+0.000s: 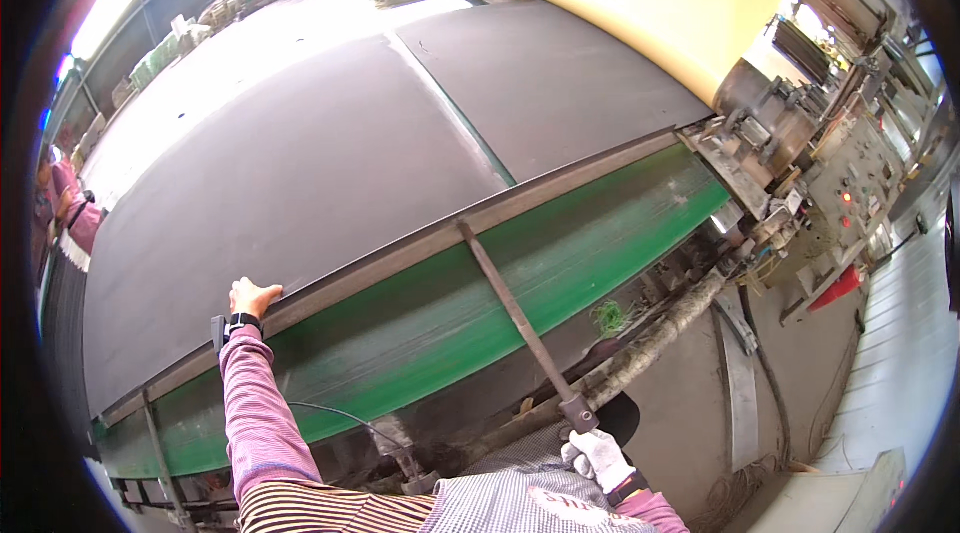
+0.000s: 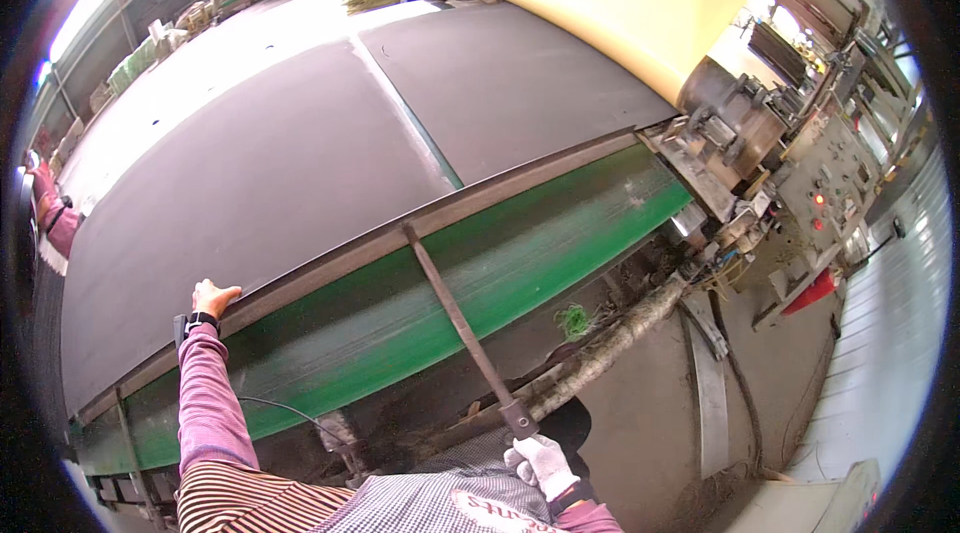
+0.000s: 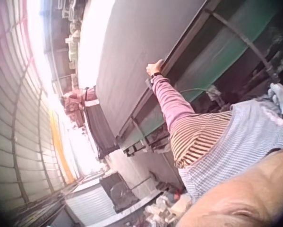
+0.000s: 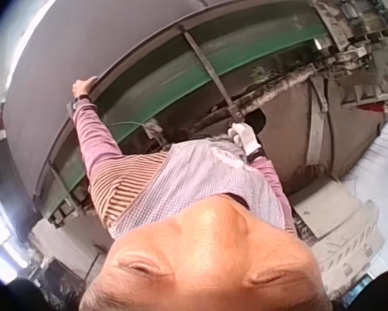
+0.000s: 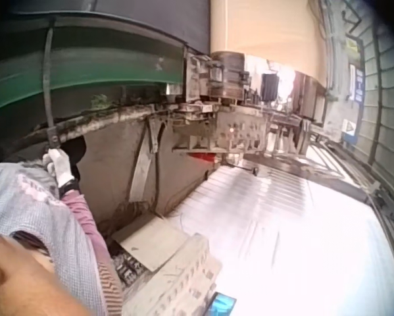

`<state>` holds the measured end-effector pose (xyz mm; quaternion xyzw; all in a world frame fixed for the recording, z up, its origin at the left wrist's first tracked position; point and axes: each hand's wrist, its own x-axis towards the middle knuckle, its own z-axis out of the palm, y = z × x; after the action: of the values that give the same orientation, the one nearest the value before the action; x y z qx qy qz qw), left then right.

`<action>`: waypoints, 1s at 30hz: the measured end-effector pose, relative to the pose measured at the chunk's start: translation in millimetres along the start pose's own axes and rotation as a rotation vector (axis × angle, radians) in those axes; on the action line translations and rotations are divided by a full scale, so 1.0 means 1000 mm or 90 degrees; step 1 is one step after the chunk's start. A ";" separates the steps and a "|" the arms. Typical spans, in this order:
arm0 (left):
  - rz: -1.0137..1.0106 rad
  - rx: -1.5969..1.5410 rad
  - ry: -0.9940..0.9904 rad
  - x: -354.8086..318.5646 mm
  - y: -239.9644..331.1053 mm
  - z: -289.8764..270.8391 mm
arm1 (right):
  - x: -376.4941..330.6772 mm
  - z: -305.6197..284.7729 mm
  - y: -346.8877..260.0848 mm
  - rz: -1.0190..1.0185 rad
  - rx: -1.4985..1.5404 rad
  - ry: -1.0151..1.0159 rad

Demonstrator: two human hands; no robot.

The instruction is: Smoothing and aligning large industrial mats as they move along a conveyor belt in a manufacturing facility.

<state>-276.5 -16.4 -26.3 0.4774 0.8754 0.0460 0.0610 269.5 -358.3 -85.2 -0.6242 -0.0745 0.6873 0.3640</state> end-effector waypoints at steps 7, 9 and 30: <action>0.216 -0.026 0.013 -0.026 0.079 0.015 | -0.003 -0.002 0.004 -0.029 0.034 0.035; 0.252 -0.052 -0.056 -0.016 0.088 0.021 | -0.003 -0.001 0.003 -0.020 0.022 0.029; 0.393 -0.050 0.136 -0.056 0.083 0.039 | 0.003 -0.013 0.012 -0.012 0.044 -0.010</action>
<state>-171.6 -17.5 -49.5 0.7100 0.6882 0.1461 -0.0298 276.6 -369.7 -97.0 -0.6048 -0.0593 0.6912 0.3912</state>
